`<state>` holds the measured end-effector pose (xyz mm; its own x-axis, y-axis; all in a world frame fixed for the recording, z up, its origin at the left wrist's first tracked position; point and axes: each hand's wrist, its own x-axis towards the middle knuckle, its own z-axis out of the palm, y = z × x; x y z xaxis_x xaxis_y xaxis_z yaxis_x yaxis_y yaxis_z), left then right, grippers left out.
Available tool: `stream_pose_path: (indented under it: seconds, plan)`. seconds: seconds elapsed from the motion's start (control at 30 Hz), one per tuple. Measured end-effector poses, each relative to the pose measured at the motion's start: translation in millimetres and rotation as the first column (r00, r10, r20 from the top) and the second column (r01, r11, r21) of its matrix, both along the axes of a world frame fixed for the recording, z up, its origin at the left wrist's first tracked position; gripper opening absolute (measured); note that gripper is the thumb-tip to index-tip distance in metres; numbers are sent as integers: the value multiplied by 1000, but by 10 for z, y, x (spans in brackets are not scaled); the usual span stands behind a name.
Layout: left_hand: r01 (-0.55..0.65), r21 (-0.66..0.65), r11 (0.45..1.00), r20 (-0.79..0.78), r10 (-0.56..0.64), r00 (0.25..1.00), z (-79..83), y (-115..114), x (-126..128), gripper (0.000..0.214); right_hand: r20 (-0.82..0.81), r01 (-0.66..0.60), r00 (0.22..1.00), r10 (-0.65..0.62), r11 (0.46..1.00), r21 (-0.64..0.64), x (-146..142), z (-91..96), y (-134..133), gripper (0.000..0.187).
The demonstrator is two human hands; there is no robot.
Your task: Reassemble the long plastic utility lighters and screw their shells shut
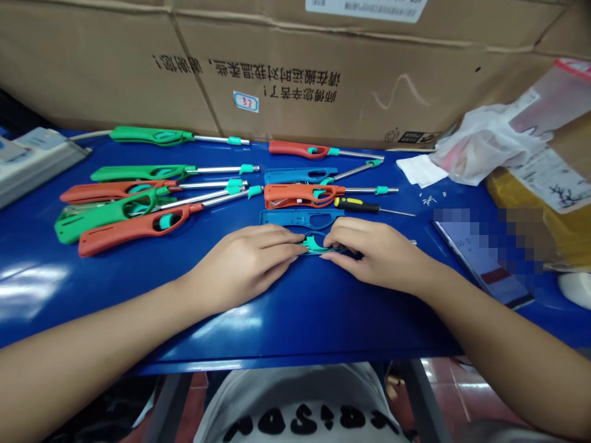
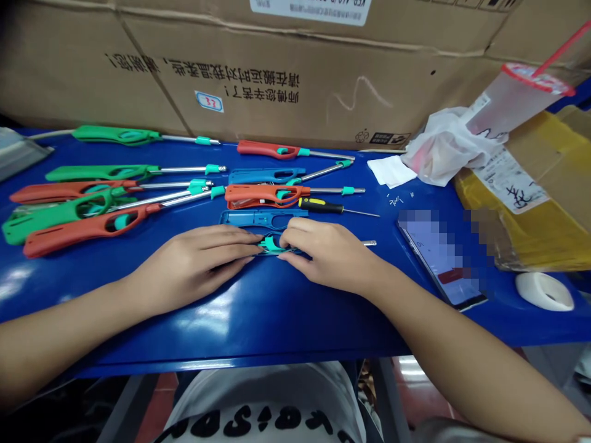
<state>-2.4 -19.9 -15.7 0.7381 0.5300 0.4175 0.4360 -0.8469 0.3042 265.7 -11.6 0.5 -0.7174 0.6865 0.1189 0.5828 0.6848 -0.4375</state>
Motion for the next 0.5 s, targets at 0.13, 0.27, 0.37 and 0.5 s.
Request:
stream_pose_path:
  seconds: [0.13,0.27,0.37,0.5]
  plan:
    - [7,-13,1000,0,-7,1000,1,6,-11,25,-72,13,997,-14,1000,-18,-13,-16,17,12]
    - [2,-33,999,-13,-2,1000,12,-2,-14,25,-115,11,993,-12,1000,-10,-12,-31,22,16]
    - [-4,-26,1000,-35,4,999,8,-4,-16,27,-137,11,990,-14,1000,-26,-1,-9,24,15]
    - [1,17,1000,-62,0,998,6,-3,-17,30,-134,1,991,-8,999,-51,15,31,26,14]
